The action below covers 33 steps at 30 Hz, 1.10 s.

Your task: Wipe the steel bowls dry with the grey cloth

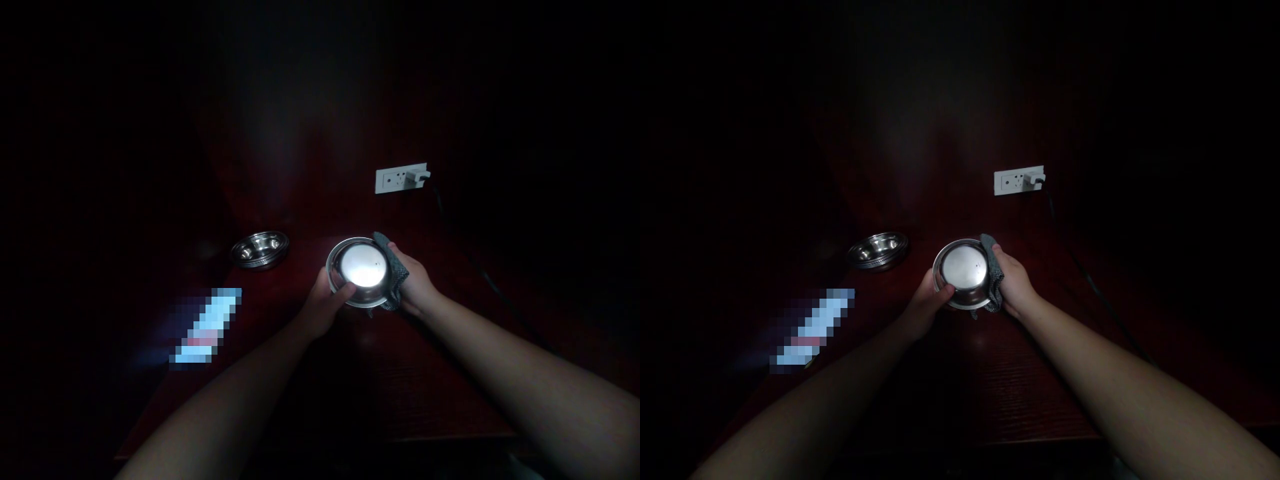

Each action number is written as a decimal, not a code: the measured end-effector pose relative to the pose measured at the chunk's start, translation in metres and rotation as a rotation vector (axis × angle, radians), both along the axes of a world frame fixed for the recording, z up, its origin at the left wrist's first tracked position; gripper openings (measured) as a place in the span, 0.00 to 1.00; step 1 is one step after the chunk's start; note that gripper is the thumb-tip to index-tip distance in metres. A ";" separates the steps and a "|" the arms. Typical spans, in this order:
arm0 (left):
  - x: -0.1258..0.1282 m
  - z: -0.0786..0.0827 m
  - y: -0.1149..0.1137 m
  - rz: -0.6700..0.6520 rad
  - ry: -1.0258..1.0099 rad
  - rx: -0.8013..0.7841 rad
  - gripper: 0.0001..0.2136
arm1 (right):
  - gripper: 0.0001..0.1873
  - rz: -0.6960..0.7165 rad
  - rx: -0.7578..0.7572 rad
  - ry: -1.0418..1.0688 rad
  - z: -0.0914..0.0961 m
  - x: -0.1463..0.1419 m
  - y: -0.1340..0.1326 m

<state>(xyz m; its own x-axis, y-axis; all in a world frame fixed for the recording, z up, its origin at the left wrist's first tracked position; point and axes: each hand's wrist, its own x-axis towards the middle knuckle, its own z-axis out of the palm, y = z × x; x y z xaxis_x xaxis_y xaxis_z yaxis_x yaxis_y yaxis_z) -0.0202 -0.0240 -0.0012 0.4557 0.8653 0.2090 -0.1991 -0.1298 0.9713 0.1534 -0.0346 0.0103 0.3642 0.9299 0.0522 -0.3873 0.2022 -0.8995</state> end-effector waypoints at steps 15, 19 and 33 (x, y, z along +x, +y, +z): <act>0.003 0.008 -0.004 -0.039 -0.145 -0.213 0.26 | 0.26 0.003 -0.014 -0.065 -0.003 0.000 0.002; 0.002 0.008 -0.002 -0.027 -0.140 -0.223 0.26 | 0.26 -0.001 -0.021 -0.099 -0.004 0.001 0.003; -0.001 0.007 0.003 -0.043 -0.119 -0.252 0.23 | 0.25 0.026 -0.041 -0.081 0.002 -0.001 -0.003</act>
<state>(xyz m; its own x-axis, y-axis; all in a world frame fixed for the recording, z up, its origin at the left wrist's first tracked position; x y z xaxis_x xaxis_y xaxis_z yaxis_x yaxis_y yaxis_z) -0.0208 -0.0205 0.0062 0.4783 0.8771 0.0442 -0.3140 0.1238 0.9413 0.1529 -0.0377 0.0123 0.3362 0.9408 0.0425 -0.3177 0.1558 -0.9353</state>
